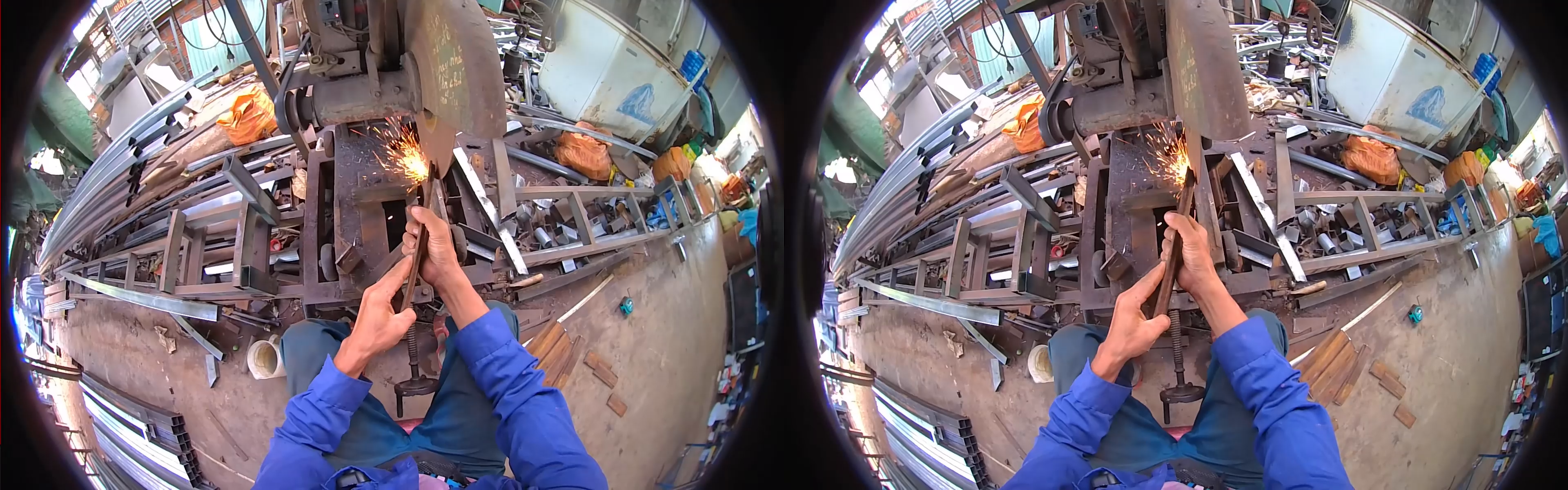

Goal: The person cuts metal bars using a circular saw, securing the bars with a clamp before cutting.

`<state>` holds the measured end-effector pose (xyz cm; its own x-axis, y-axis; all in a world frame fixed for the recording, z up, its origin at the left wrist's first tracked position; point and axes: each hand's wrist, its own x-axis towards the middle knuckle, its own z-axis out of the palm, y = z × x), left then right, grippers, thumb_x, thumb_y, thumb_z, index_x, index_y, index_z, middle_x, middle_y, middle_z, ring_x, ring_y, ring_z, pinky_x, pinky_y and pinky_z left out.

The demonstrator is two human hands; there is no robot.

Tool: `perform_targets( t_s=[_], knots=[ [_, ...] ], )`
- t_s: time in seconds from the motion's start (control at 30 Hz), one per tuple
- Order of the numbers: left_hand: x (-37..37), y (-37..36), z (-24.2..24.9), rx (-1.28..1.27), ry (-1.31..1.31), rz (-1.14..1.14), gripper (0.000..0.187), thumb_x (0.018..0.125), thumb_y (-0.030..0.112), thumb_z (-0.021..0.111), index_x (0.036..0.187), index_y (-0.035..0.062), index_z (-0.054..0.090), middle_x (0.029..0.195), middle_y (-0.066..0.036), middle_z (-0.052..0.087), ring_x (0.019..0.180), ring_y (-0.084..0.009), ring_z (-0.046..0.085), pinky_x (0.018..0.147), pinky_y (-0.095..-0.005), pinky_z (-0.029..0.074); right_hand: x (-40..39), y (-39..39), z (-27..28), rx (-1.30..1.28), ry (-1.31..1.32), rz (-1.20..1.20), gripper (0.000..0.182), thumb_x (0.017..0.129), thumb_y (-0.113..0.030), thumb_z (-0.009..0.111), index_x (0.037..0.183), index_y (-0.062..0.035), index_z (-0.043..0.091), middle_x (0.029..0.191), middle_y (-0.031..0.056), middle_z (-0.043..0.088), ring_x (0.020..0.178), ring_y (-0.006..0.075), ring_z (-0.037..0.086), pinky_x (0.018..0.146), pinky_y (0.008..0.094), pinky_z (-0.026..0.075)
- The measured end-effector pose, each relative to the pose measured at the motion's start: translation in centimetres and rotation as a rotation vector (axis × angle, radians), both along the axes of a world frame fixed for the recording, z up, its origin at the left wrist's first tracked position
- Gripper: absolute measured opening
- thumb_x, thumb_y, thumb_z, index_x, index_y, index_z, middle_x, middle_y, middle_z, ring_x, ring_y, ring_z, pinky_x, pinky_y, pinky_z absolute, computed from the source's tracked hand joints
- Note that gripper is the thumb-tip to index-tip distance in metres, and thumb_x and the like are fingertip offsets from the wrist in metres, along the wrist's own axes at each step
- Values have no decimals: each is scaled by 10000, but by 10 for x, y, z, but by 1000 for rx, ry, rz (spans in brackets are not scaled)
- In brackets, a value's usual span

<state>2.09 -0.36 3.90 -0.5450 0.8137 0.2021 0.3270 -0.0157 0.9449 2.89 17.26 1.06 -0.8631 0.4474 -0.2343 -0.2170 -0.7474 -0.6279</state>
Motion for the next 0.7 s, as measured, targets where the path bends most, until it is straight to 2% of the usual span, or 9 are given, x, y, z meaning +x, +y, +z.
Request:
perform_targets(
  t_s=[0.07,0.13,0.23,0.37,0.47,0.53,0.57,0.6,0.7],
  knots=[
    [-1,3,3,-7,52,10,820,660,-42,590,1461,-105,432,1464,-253,531,1399,-281,488,1140,-329,363,-1,-2,-4,-40,-16,-24,268,879,-311,734,1034,-115,636,671,-48,454,539,91,450,494,248,362],
    [-1,4,9,-12,45,-3,766,660,-57,537,1418,-134,451,1437,-323,510,1404,-403,458,1170,-383,348,-3,-1,-9,-135,5,-23,287,878,-311,723,1067,-108,650,664,-50,443,532,92,442,479,249,363],
    [-3,7,8,-41,51,2,766,660,-46,546,1413,-145,446,1434,-333,504,1392,-422,460,1168,-393,355,-5,1,-11,-166,7,6,237,854,-324,738,969,-148,628,630,-56,440,507,80,435,461,257,348],
    [-3,9,-1,-23,32,37,769,659,-26,569,1422,-85,490,1387,-298,568,1285,-357,579,1093,-354,421,-5,5,-17,-161,-29,22,265,856,-331,732,1000,-129,640,632,-48,432,508,87,433,462,255,346],
    [-1,6,1,-99,268,91,793,679,23,629,1454,-45,474,1424,-274,544,1242,-323,593,1062,-363,443,-3,10,-22,-186,-13,71,311,863,-353,711,1035,-101,651,636,-45,429,510,95,432,465,247,338],
    [2,2,9,-132,-140,26,829,721,108,698,1499,3,432,1429,-235,531,1285,-295,549,1090,-393,413,-3,12,-22,-291,70,158,357,868,-376,683,1060,-76,660,638,-42,429,511,101,430,469,246,337],
    [3,3,-5,-81,-389,-35,881,756,166,728,1552,52,370,1393,-193,526,1251,-252,554,1027,-392,467,-3,7,-19,-276,59,136,380,868,-394,667,1072,-73,666,638,-41,430,508,101,427,469,253,340],
    [1,3,-16,-77,-386,-32,881,756,166,728,1552,52,370,1393,-193,526,1251,-252,554,1027,-392,467,-4,6,-18,-272,61,139,380,868,-394,667,1072,-73,666,638,-41,430,508,101,427,469,253,340],
    [-4,-3,-19,-25,-143,-40,881,774,139,714,1575,74,353,1263,-152,575,937,-176,639,763,-311,540,-6,0,-21,-273,65,101,349,869,-396,666,1036,-89,677,633,-44,424,510,103,426,465,258,339]
  ],
)
